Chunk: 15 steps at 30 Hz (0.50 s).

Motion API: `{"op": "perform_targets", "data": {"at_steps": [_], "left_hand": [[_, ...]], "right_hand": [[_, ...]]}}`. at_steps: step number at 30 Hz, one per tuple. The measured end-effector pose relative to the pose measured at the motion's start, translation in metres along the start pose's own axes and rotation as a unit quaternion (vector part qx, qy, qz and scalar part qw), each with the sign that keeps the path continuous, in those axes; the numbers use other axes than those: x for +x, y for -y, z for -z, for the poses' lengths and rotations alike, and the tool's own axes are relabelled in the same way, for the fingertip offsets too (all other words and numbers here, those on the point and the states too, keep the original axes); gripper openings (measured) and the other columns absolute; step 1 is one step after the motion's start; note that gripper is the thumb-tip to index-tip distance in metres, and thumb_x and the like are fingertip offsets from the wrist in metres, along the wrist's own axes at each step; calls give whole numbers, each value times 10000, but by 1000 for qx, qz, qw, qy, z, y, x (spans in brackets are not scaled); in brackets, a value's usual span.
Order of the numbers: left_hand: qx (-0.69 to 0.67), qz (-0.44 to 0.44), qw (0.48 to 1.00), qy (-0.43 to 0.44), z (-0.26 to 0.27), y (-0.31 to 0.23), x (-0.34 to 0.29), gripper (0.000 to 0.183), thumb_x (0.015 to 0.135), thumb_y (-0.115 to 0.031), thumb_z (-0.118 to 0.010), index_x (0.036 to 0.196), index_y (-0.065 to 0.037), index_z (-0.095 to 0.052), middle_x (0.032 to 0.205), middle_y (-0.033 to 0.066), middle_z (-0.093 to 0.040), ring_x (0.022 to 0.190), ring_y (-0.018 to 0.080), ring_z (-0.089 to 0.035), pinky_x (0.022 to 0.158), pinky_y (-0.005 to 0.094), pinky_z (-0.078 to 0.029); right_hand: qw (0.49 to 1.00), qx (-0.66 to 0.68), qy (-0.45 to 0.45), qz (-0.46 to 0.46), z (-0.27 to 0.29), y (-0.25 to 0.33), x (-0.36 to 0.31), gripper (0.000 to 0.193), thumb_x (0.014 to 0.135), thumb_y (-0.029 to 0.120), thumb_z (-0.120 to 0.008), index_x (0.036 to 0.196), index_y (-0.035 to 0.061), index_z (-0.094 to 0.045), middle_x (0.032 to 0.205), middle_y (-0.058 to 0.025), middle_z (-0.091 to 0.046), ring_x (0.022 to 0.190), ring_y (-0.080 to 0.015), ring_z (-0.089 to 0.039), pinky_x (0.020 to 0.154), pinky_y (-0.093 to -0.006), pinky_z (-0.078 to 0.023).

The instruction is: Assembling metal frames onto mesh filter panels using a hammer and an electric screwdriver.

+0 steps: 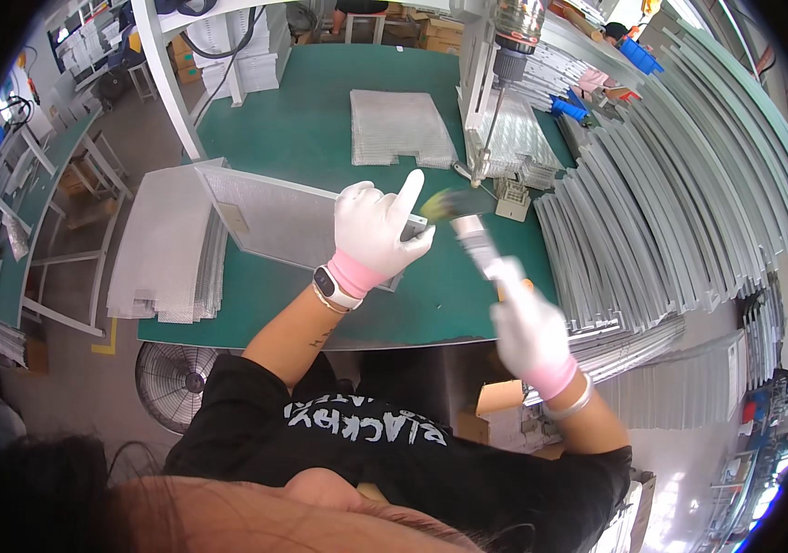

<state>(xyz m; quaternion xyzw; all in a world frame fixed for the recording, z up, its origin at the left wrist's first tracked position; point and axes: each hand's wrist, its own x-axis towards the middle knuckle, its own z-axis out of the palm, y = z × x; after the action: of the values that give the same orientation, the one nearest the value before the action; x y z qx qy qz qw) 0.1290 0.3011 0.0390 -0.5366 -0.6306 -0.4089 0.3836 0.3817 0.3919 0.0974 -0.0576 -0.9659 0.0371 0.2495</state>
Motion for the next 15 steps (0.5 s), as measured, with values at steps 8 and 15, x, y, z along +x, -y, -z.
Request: {"op": "perform_targets", "data": {"at_steps": [8,15], "left_hand": [[-5,3,1000,-7,1,-1,0,636,675,-268,-771,1264,-77,-624,629,5,-514,622,221,-511,773,413,-457],[-20,8,1000,-10,10,-8,-5,358,675,-284,-782,962,-91,-694,605,16,-498,553,236,-493,626,396,-427]], "right_hand": [[873,310,84,-367,-80,-26,-23,625,921,78,-558,1518,100,-375,928,-205,-674,744,-312,-679,712,-353,-527],[989,55,-61,-126,-136,-98,6,625,844,81,-627,1443,49,-452,1274,-250,-512,1204,-424,-480,1068,-460,-387]]}}
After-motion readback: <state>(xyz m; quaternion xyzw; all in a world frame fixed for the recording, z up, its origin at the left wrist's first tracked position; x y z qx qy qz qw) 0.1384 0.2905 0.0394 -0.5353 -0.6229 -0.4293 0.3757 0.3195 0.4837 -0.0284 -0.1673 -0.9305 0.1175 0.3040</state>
